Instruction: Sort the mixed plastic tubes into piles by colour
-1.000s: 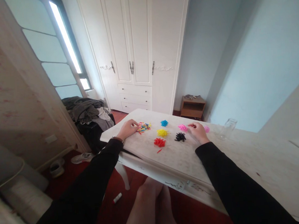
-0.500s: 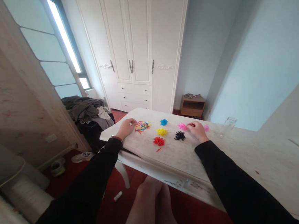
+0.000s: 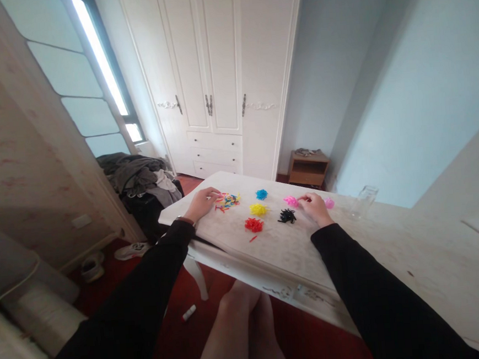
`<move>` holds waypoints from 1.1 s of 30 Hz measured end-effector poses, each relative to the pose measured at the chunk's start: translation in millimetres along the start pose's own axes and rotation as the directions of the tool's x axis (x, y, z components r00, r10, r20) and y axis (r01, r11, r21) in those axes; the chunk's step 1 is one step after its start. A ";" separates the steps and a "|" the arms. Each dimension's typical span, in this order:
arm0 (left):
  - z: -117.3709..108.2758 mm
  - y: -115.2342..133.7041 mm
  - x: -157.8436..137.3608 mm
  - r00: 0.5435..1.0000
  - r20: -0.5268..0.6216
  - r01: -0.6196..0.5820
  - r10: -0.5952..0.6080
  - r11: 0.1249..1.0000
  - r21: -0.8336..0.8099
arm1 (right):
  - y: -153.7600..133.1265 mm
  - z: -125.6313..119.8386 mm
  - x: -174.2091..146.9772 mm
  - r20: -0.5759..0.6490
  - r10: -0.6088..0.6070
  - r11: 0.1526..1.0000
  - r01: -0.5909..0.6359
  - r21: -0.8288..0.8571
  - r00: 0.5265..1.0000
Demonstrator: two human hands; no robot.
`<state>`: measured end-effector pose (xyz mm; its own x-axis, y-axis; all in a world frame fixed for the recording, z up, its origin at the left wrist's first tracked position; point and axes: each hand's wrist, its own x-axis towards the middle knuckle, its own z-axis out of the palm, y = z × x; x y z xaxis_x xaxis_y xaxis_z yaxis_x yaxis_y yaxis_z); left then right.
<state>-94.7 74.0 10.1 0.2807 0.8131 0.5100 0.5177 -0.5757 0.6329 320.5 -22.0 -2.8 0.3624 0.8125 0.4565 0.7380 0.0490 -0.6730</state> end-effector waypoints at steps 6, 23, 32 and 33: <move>-2.0 -9.9 0.2 0.972 -0.189 0.148 -0.137 0.988 0.046 | -5.2 -1.6 -2.1 0.010 0.012 1.000 -0.012 -0.004 1.000; -1.4 -12.5 -0.9 0.982 -0.148 0.134 -0.116 0.984 0.117 | -1.4 -1.6 -0.3 0.041 -0.022 0.999 0.024 -0.045 0.999; -0.8 -13.6 0.3 0.984 -0.132 0.126 -0.117 0.990 0.061 | -0.5 0.1 -1.1 0.041 -0.016 0.999 0.018 -0.044 0.999; -1.1 -12.9 -0.2 0.984 -0.130 0.131 -0.122 0.989 0.065 | -0.7 0.2 -1.3 0.041 -0.015 0.999 0.017 -0.045 0.999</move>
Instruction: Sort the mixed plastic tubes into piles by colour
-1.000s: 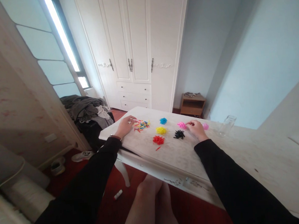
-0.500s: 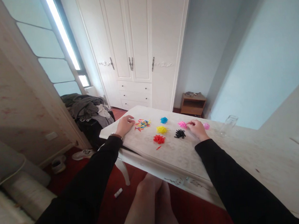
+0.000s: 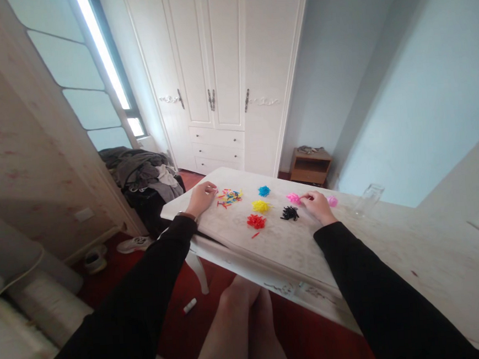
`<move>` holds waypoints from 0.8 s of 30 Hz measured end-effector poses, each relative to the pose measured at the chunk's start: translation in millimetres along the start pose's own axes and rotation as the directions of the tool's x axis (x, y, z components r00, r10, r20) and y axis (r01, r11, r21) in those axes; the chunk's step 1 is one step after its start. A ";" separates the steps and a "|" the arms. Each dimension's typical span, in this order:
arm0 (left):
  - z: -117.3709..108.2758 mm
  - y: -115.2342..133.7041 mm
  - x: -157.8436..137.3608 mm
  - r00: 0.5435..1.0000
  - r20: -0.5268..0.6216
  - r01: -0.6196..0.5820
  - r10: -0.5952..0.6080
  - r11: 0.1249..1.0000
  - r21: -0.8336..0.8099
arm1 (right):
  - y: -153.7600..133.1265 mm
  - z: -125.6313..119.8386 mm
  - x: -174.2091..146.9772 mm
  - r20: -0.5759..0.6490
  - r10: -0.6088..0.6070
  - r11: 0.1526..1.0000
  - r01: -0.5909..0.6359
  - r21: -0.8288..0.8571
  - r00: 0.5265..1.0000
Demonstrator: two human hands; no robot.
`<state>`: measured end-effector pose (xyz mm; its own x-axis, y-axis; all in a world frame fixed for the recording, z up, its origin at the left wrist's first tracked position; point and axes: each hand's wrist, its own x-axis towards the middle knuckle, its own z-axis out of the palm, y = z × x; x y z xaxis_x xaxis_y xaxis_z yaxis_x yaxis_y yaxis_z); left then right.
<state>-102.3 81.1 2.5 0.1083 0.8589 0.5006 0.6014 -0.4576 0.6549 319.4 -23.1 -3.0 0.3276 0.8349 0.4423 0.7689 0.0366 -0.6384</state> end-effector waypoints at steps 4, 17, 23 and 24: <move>-0.4 2.0 -1.3 1.000 0.005 -0.010 0.010 1.000 0.016 | -1.2 0.4 -1.0 -0.007 -0.008 1.000 0.008 0.001 1.000; 5.3 2.9 3.7 0.990 0.097 -0.104 0.100 0.994 0.042 | -5.7 -1.2 -3.4 0.020 -0.010 1.000 0.010 -0.022 1.000; 5.1 2.9 1.8 0.989 0.070 -0.138 0.133 0.989 0.060 | -5.0 -1.1 -3.1 0.029 -0.016 0.999 0.017 -0.031 0.999; 5.4 2.4 2.0 0.989 0.064 -0.135 0.132 0.989 0.050 | -4.4 -1.0 -3.0 0.031 -0.020 0.999 0.021 -0.033 0.999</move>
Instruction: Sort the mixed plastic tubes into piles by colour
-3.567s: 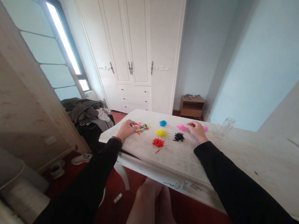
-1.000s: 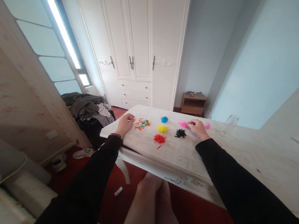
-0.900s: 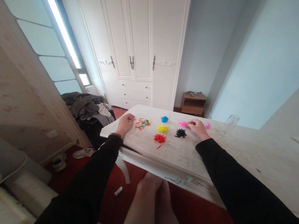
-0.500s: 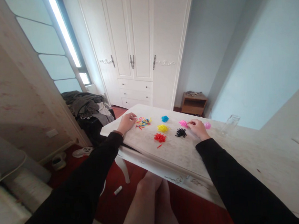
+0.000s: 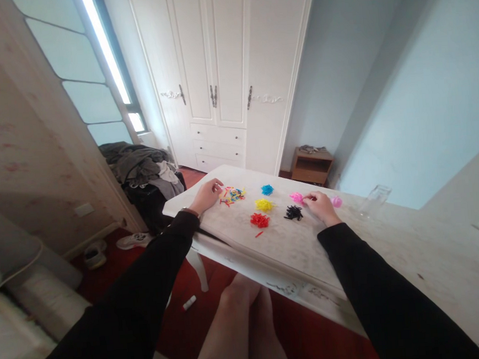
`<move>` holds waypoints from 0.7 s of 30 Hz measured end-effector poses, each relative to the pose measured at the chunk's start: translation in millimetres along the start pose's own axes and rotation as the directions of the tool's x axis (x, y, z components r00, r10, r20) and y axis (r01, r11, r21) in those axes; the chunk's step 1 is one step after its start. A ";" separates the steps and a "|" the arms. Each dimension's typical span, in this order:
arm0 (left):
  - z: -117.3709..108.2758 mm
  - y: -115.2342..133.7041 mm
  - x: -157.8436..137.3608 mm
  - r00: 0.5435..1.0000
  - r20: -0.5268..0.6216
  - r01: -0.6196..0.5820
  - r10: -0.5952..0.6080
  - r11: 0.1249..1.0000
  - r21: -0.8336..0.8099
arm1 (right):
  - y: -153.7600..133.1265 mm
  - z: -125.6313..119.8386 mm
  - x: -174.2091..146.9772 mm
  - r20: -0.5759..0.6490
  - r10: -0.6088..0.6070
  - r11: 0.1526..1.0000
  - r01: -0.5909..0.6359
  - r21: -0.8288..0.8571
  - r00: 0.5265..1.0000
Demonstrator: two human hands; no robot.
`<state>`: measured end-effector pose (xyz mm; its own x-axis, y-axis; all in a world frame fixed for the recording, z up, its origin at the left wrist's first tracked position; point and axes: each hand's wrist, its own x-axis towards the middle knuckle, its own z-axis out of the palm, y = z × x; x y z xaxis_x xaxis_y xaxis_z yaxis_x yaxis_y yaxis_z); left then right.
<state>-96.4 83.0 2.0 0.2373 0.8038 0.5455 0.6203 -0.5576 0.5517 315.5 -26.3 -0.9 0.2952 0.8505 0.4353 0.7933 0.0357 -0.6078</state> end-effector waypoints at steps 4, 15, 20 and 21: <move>0.9 -3.3 1.5 0.999 -0.032 0.026 -0.028 0.997 -0.067 | 3.8 1.3 0.5 -0.007 -0.008 1.000 0.008 -0.008 1.000; -0.8 -4.1 -1.5 0.993 -0.064 0.076 -0.100 0.949 -0.307 | 7.6 2.7 0.9 -0.041 -0.011 1.000 0.012 0.015 0.999; -2.8 -1.9 -1.5 0.990 -0.060 0.103 -0.128 0.943 -0.316 | 3.9 1.9 0.0 -0.044 -0.002 1.000 0.003 0.015 0.999; -3.3 -1.9 -1.3 0.989 -0.060 0.107 -0.133 0.941 -0.320 | 2.9 1.7 -0.4 -0.047 -0.004 1.000 0.005 0.020 0.999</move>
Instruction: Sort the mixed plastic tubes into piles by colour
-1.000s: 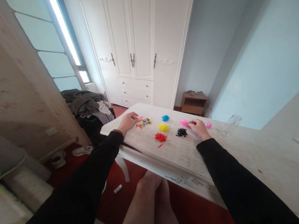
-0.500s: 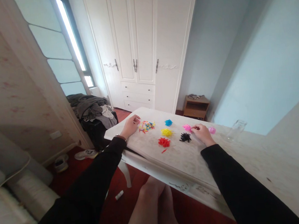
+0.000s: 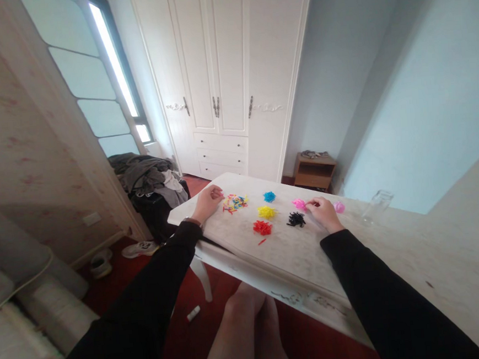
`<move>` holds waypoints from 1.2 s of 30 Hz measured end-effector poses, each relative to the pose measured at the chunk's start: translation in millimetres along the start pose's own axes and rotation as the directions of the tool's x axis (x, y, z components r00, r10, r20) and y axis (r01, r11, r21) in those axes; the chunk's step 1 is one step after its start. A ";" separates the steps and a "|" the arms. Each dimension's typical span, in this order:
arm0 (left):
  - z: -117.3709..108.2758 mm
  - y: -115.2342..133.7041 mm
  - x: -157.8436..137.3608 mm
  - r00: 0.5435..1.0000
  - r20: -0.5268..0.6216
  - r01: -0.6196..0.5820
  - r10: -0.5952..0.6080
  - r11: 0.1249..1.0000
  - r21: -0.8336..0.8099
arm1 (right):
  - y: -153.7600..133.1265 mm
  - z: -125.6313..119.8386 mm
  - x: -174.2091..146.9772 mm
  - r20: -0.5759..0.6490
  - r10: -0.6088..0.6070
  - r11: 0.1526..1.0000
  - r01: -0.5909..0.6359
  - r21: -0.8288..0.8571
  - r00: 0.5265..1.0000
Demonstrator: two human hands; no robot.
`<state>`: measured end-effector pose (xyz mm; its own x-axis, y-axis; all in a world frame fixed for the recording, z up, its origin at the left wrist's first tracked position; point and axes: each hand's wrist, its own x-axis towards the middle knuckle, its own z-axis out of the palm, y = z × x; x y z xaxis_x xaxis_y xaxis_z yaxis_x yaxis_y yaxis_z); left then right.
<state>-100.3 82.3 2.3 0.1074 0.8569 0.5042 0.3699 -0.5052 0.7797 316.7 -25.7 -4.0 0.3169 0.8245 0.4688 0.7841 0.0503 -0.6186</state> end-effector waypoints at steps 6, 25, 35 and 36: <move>-1.4 0.6 1.2 0.999 -0.029 0.026 -0.024 0.997 0.068 | -3.9 0.1 -1.3 -0.019 -0.010 1.000 0.010 0.012 1.000; 4.1 -5.0 3.3 0.982 0.166 -0.138 0.094 0.952 0.273 | -5.3 -0.1 -0.5 0.037 -0.014 1.000 0.014 -0.007 0.999; 3.8 -6.5 3.0 0.990 0.102 -0.123 0.101 0.965 0.233 | -6.8 -0.1 -1.5 0.060 -0.006 1.000 0.007 -0.019 0.998; 3.9 -6.3 2.9 0.991 0.085 -0.121 0.105 0.967 0.225 | -6.4 -0.1 -1.3 0.061 -0.005 1.000 0.006 -0.021 0.998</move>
<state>-98.8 88.4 -2.5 0.2232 0.8049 0.5498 0.5525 -0.5691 0.6089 311.3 -27.1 -0.6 0.2799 0.8570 0.4328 0.7970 0.0439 -0.6024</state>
